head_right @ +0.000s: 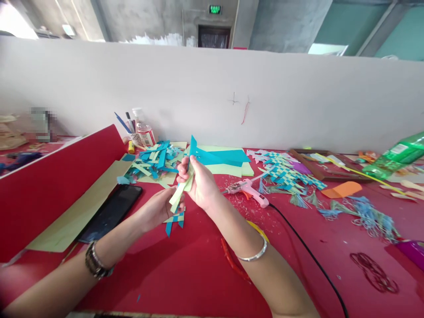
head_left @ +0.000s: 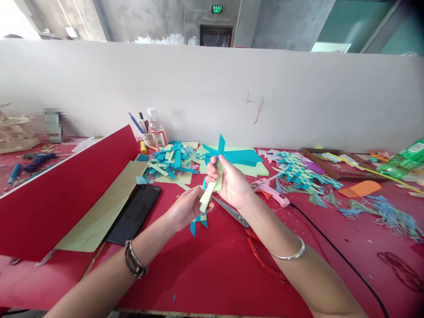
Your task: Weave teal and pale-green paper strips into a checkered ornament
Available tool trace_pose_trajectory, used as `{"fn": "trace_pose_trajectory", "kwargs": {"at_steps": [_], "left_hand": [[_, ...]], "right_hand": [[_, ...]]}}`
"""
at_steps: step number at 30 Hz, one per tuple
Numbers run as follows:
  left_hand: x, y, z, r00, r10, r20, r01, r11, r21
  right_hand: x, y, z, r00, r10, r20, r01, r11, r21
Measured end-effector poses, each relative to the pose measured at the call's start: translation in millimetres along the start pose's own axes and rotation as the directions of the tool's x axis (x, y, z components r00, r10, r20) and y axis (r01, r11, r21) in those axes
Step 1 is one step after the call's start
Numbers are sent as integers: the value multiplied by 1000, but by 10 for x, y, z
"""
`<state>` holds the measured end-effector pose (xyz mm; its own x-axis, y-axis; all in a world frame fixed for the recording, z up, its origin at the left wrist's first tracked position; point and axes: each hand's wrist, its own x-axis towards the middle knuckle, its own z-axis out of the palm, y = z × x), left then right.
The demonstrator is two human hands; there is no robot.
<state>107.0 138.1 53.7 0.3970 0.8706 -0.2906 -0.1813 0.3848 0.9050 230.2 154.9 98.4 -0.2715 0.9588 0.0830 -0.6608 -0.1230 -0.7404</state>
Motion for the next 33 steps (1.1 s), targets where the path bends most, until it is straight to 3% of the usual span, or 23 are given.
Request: {"fn": "trace_pose_trajectory", "kwargs": {"at_steps": [3, 6, 14, 20, 26, 30, 33], "left_hand": [[-56, 110, 116, 997, -78, 19, 79, 988, -132], [-78, 163, 165, 990, -122, 70, 135, 962, -237], [-13, 91, 90, 992, 25, 122, 3, 974, -225], [47, 141, 68, 978, 156, 136, -162, 986, 39], [106, 181, -44, 960, 274, 62, -277, 889, 365], [192, 293, -218, 950, 308, 46, -291, 825, 485], [307, 405, -431, 944, 331, 14, -272, 752, 601]], "right_hand": [[29, 75, -47, 997, -8, -77, 6, 1000, -23], [26, 106, -78, 993, -23, -112, 5, 986, -165], [38, 133, -114, 982, -63, -180, -2, 939, -344], [11, 204, -91, 994, -81, -79, 43, 918, -394], [44, 295, -130, 999, -21, -35, 6, 924, -383], [74, 208, -143, 991, -7, -134, -47, 916, -399], [31, 36, -74, 981, -67, -183, -18, 905, -425]]}}
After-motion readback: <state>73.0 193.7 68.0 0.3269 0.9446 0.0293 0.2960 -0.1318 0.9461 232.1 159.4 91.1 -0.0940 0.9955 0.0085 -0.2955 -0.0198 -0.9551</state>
